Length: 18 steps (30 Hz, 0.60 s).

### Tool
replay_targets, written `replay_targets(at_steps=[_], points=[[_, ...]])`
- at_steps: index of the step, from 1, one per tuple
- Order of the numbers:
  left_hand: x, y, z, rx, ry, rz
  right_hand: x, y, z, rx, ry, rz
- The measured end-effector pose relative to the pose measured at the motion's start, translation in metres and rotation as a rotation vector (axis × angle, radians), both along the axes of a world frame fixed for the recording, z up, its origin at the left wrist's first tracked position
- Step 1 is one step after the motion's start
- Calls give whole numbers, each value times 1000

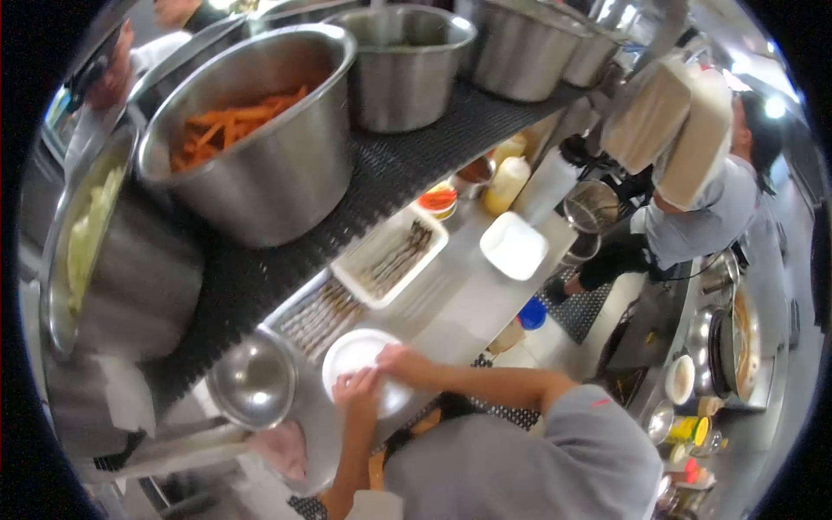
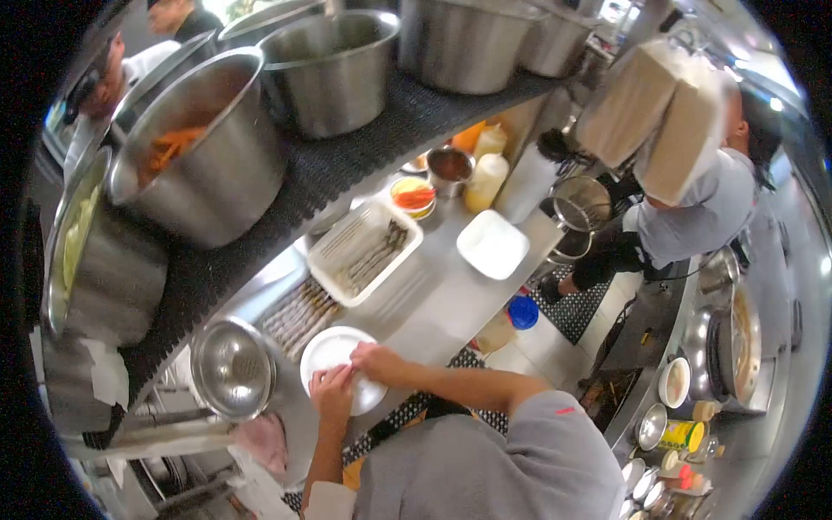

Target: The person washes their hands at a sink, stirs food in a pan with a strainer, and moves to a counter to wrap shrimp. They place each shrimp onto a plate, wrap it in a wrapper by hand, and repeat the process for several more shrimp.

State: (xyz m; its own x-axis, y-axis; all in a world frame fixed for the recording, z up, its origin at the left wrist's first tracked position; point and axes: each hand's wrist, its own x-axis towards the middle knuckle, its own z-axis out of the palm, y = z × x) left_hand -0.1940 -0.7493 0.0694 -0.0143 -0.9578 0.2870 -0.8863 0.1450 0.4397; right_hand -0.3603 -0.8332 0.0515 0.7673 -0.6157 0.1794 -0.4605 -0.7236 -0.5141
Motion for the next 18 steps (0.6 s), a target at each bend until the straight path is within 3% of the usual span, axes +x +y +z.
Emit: replay_targets(at_steps=[6, 8, 12, 14, 18], points=[[0, -3, -1, -25, -3, 10, 2, 0, 8, 17, -121, -15], [1, -5, -1, -44, -28, 4, 7, -3, 11, 168, -44, -100], [4, -4, 6, -20, -14, -18, 13, -5, 1, 120, 37, -110], [3, -4, 3, -13, -34, -22, 9, 0, 1, 37, -72, -75], [5, -2, -11, -23, -14, 14, 12, -1, 6, 93, -4, -123]])
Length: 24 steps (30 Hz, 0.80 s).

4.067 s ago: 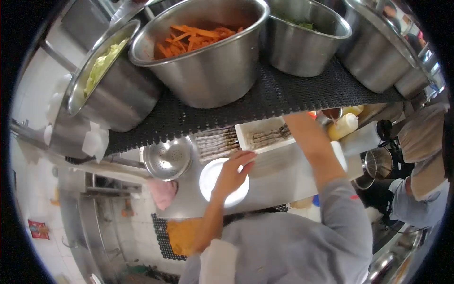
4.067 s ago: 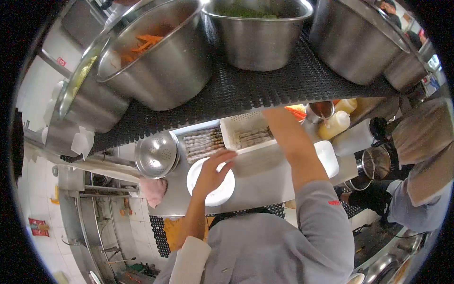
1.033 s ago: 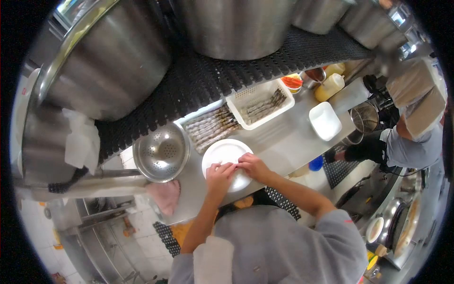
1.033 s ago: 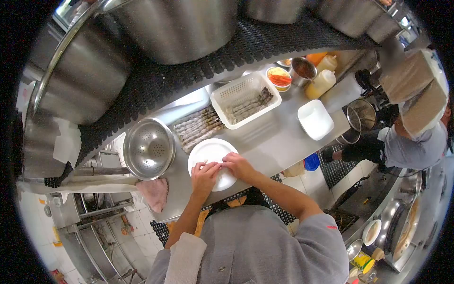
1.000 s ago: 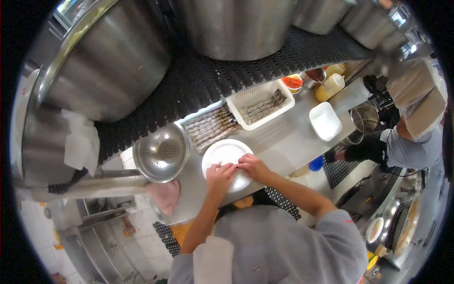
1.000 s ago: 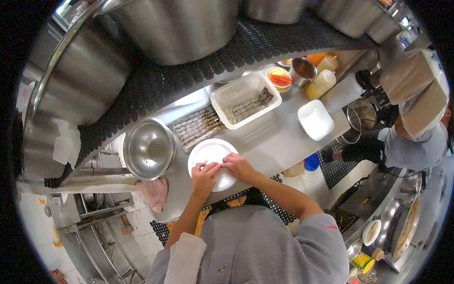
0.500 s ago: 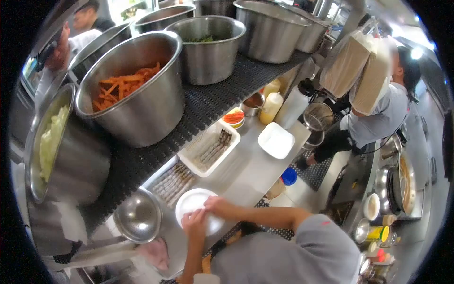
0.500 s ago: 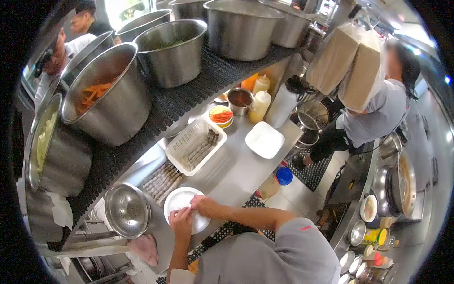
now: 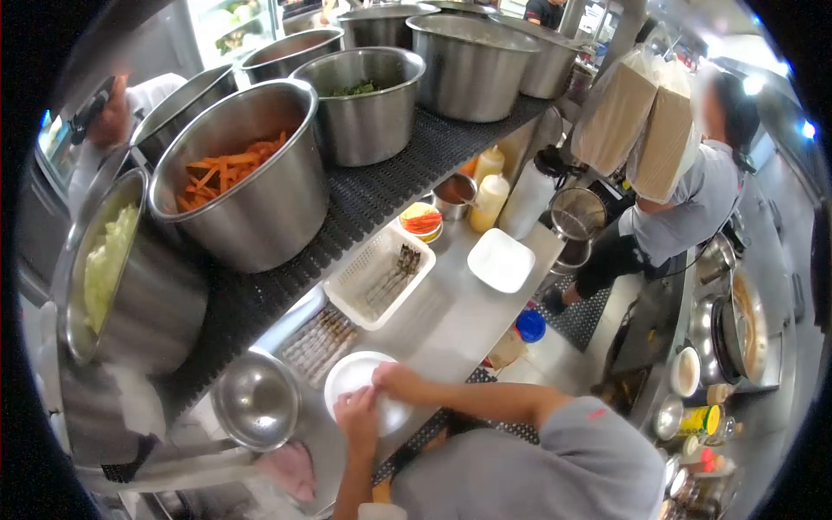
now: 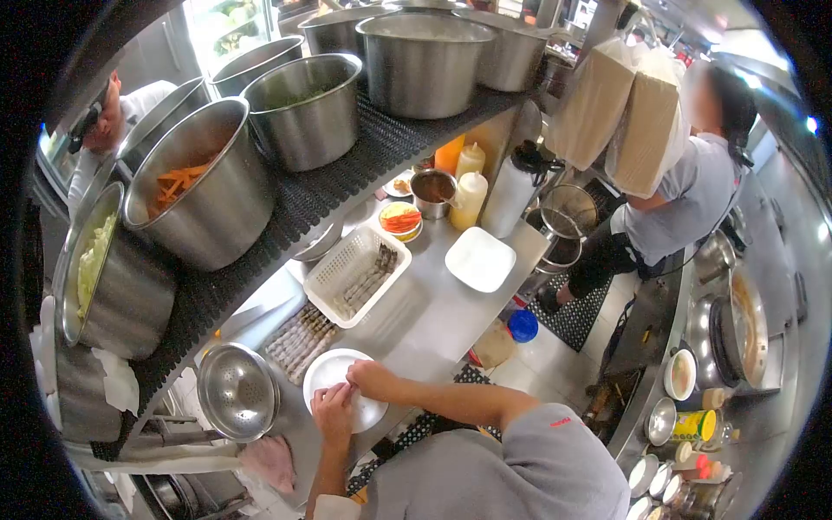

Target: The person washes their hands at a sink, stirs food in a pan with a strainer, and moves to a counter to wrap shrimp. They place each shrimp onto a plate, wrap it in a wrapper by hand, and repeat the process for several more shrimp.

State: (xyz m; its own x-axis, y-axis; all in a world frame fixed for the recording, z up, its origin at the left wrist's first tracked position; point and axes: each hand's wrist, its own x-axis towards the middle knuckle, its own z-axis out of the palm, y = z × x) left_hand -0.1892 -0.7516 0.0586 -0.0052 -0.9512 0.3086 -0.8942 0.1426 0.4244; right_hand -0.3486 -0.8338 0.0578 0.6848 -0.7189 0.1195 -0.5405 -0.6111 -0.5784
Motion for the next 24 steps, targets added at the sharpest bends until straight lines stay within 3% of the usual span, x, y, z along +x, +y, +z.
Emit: replay_targets(at_steps=[4, 7, 9, 10, 11, 12, 13, 16, 20, 24], points=[[0, -5, 13, 18, 48, -25, 7, -1, -14, -18, 17, -61], [-1, 2, 10, -4, 18, -51, -12, -7, -23, -125, -55, 135], [0, 6, 9, -17, -3, -67, -17, 5, -26, -95, -261, 103], [2, 7, -9, -21, -65, -56, -18, 4, -21, -170, -124, 135], [1, 6, 7, 59, -97, -87, -18, 4, -16, -217, -7, 155], [1, 6, 3, 34, -107, -60, -18, 3, -21, -159, -127, 148], [0, 4, 13, -29, -70, -58, -18, 4, -7, -151, -267, 118], [10, 0, 7, 34, 222, -80, -20, 1, 0, -38, -259, 130], [20, 10, 14, 56, 242, 12, -10, 7, 4, -21, -286, 61], [22, 4, 14, 14, 235, -61, -1, 5, -3, -41, -286, 87]])
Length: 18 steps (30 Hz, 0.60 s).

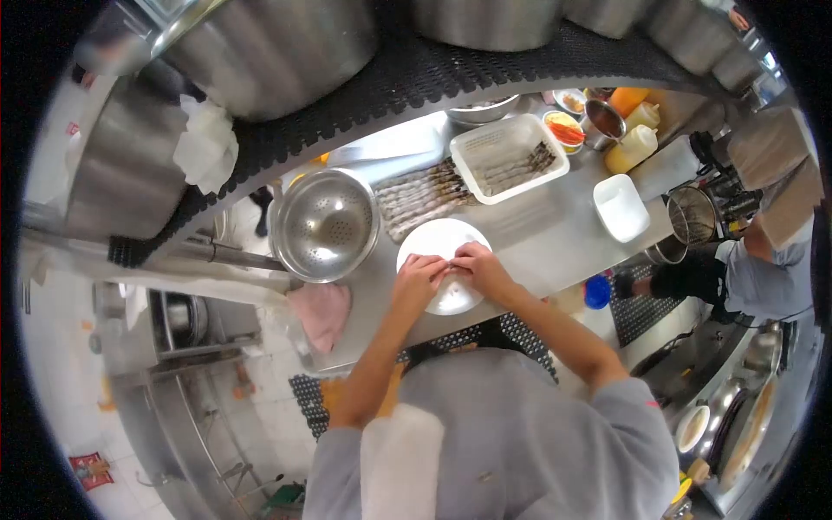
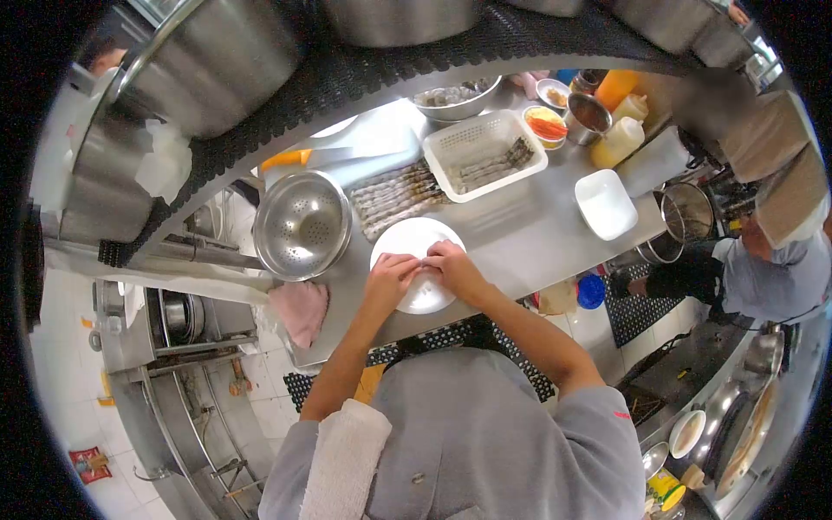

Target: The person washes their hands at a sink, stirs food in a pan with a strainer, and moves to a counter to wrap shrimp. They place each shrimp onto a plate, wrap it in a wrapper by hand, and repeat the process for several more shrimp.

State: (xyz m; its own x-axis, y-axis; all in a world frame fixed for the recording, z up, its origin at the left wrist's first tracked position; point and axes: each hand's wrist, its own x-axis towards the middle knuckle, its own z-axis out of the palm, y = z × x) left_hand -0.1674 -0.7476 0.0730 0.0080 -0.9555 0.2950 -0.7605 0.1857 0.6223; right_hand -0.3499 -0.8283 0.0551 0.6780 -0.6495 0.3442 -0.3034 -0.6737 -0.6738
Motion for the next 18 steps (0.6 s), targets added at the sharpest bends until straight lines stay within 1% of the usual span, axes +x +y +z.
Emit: replay_targets(at_steps=[4, 7, 10, 12, 14, 16, 18], points=[[-3, 3, -7, -62, -68, 1, -2, 6, 3, -44, -20, -4], [-4, 3, -10, -87, -100, 5, -2, 4, 5, -68, 32, -6], [-4, 4, -11, -90, -108, 9, -1, 5, 1, -39, 10, -13], [-4, 3, -12, -108, -108, 5, 0, 4, -4, -82, -36, 4], [-3, 0, -13, -133, -110, -6, 0, 4, -2, -72, -38, -2], [-2, 2, -16, -84, -15, 8, 0, 8, -2, -58, -40, -4], [7, 1, -18, -85, 14, 19, 4, 7, 0, 14, -97, -74]])
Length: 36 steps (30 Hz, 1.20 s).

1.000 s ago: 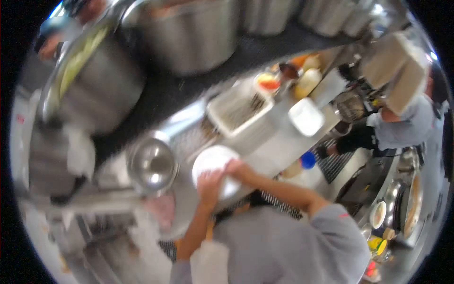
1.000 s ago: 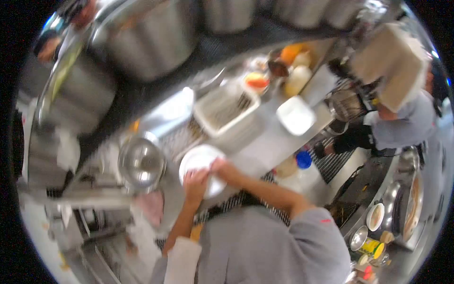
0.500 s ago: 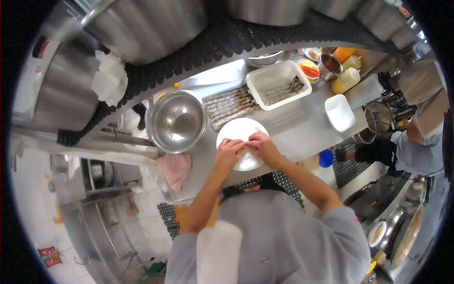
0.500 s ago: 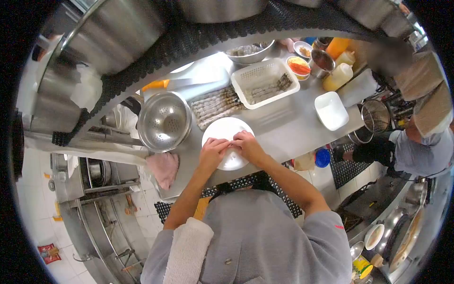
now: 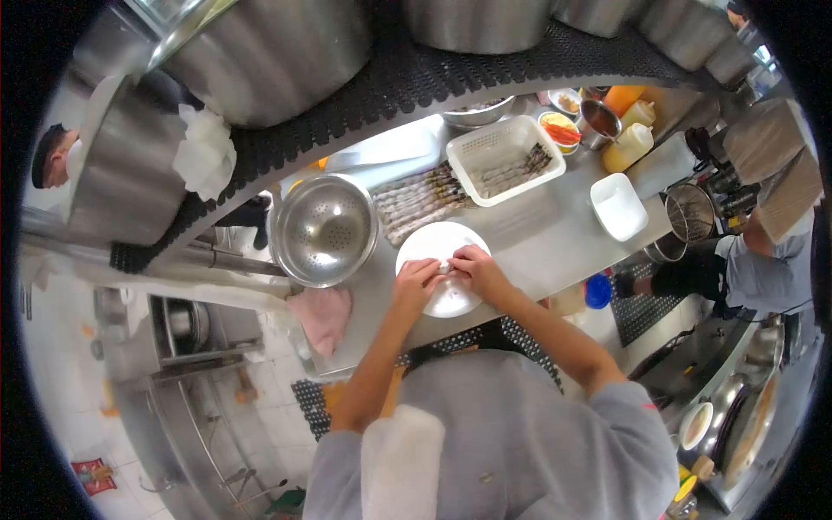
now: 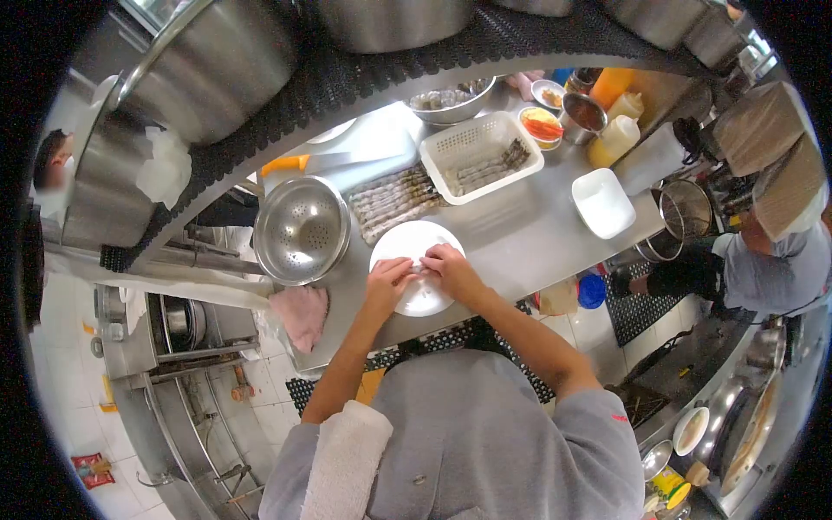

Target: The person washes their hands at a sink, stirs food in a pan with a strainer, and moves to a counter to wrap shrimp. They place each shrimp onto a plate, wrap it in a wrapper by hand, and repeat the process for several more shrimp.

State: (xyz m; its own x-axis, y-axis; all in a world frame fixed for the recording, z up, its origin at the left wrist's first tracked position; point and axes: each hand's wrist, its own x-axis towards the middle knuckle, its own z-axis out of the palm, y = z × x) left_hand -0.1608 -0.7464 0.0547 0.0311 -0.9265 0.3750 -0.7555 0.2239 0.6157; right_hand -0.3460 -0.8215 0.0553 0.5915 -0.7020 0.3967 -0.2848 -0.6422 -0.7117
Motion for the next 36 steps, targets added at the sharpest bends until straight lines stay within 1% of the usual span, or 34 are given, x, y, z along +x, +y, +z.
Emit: replay_targets(at_steps=[1, 3, 6, 11, 13, 14, 16, 18, 21, 25, 27, 32, 34, 36], points=[[1, 3, 2, 19, 36, 15, 2, 0, 3, 2, 1, 1], [2, 8, 3, 59, 46, -2, 7, 4, 8, -95, 110, 31], [2, 6, 12, 60, 48, -16, 7, 4, -5, -140, 107, 16], [2, 9, 14, 19, 48, -25, 8, 7, -5, -134, 108, 1], [3, 12, 16, 80, 57, 75, 11, 4, 1, -120, 88, -20], [4, 15, 15, 89, 58, 76, 12, 6, 5, -144, 125, -14], [9, 13, 13, 104, 64, -6, 14, 8, 5, -171, 159, -2], [10, 13, 10, 82, 69, -3, 14, 10, -1, -201, 178, -28], [8, 12, 7, 59, 70, -7, 14, 8, -4, -201, 170, -32], [1, 12, 15, 63, 54, 11, 8, 5, -2, -192, 139, -11], [0, 12, 11, 66, 65, 9, 7, 7, -1, -156, 132, -2], [2, 13, 4, 54, 87, -6, 10, 9, -6, -159, 150, -7], [2, 11, 2, 22, 34, -15, 11, 9, -8, -162, 159, -15], [3, 11, 1, 27, 38, -24, 11, 10, -9, -156, 135, -17]])
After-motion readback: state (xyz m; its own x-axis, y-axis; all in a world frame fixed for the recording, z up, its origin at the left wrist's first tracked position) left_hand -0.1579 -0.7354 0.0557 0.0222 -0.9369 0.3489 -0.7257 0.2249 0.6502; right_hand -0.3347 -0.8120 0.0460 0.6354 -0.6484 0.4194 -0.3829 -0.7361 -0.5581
